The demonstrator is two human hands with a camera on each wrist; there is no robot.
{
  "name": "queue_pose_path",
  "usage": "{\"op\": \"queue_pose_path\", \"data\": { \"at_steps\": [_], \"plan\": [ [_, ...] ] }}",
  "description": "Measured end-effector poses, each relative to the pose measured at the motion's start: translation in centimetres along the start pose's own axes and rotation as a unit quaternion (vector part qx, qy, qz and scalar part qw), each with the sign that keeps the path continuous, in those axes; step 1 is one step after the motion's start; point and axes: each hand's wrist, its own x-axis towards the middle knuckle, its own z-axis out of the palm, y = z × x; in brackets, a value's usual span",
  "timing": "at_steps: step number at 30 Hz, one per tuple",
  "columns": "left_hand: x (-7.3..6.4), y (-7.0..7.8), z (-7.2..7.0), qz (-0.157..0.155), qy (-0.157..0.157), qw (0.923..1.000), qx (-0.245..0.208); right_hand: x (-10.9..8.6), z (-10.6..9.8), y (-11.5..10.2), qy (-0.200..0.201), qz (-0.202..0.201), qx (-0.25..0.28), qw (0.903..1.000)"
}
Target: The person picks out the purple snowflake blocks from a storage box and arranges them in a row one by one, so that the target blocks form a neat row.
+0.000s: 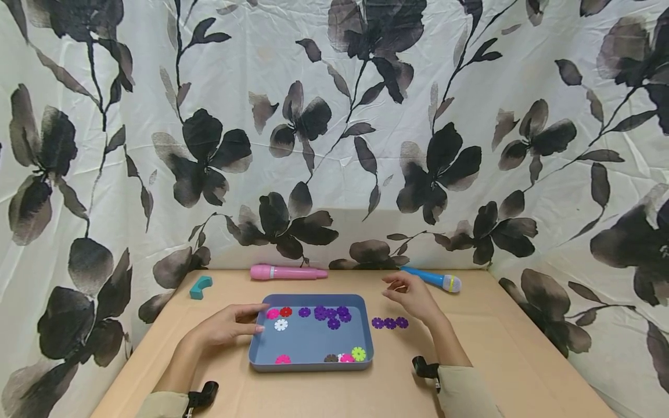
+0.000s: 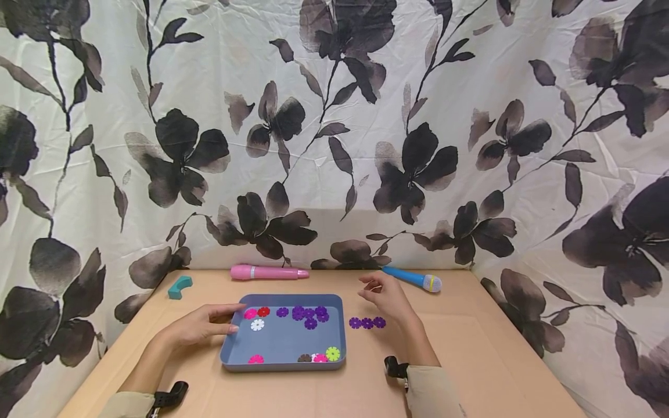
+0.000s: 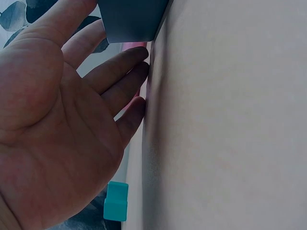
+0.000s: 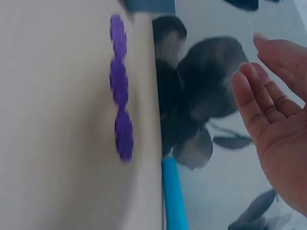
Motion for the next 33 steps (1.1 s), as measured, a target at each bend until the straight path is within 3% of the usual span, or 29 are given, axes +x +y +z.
{"op": "queue_pose_path", "data": {
  "at_steps": [12, 19, 26, 33],
  "plan": [
    [0.0, 0.1, -0.1, 0.002, 0.001, 1.0000, 0.002, 1.1, 5.9, -2.5, -0.107, -0.057, -0.007, 0.9927],
    [0.1, 0.4, 0.0, -0.006, 0.000, 1.0000, 0.008, 1.2, 8.2, -2.9, -0.152, -0.055, -0.085, 0.9831],
    [0.0, 0.5, 0.0, -0.006, 0.001, 1.0000, 0.007, 1.2, 9.7, -3.4, -0.175, -0.063, -0.193, 0.9633],
    [0.0, 0.3, 0.0, -0.007, 0.002, 1.0000, 0.001, 0.9, 10.3, -3.7, -0.189, -0.070, -0.248, 0.9476]
  ]
}}
